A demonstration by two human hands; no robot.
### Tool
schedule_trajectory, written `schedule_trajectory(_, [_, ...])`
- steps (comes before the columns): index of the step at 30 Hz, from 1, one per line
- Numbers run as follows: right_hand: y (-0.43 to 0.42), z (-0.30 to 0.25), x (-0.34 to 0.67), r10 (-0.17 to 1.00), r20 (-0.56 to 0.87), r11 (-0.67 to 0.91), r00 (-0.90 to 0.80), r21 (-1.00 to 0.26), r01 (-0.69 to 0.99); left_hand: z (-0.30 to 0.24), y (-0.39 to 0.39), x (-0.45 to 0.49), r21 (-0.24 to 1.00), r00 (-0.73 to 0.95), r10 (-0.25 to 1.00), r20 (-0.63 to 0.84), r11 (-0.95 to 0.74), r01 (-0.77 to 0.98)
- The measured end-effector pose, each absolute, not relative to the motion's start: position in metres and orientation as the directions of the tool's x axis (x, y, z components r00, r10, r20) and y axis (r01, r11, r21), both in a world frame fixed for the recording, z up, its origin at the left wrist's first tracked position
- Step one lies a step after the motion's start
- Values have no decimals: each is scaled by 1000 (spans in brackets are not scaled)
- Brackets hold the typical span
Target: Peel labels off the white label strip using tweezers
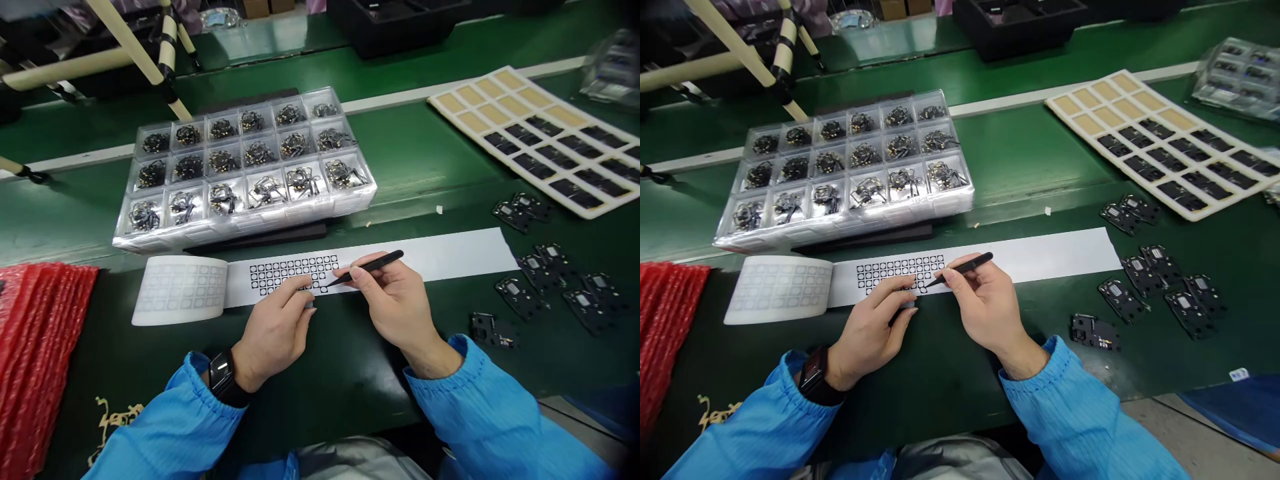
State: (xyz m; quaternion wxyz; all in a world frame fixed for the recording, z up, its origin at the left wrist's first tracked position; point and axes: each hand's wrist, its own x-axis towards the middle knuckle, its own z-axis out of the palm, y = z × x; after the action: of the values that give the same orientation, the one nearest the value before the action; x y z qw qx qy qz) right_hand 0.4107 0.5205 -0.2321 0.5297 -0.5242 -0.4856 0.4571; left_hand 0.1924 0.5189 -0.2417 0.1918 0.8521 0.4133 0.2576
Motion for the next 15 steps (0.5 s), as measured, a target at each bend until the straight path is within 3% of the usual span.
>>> schedule_trajectory(3, [512,-225,411,988,112,116,107,-993,-35,-235,517,193,605,429,804,413,-594,530])
schedule_trajectory(5, [504,-222,412,967,237,244,91,-968,-66,-231,516,193,704,334,843,422,-537,464])
schedule_trajectory(10, [490,-218,413,776,626,627,-72,-779,-12,-228,515,193,951,236,944,232,-271,150])
schedule_trajectory(12, [490,-217,414,725,676,683,-129,-731,6,-227,517,193,983,265,950,165,-179,29])
schedule_trajectory(15, [493,-216,415,742,652,657,-153,-753,-24,-226,519,194,995,321,944,77,-50,-92])
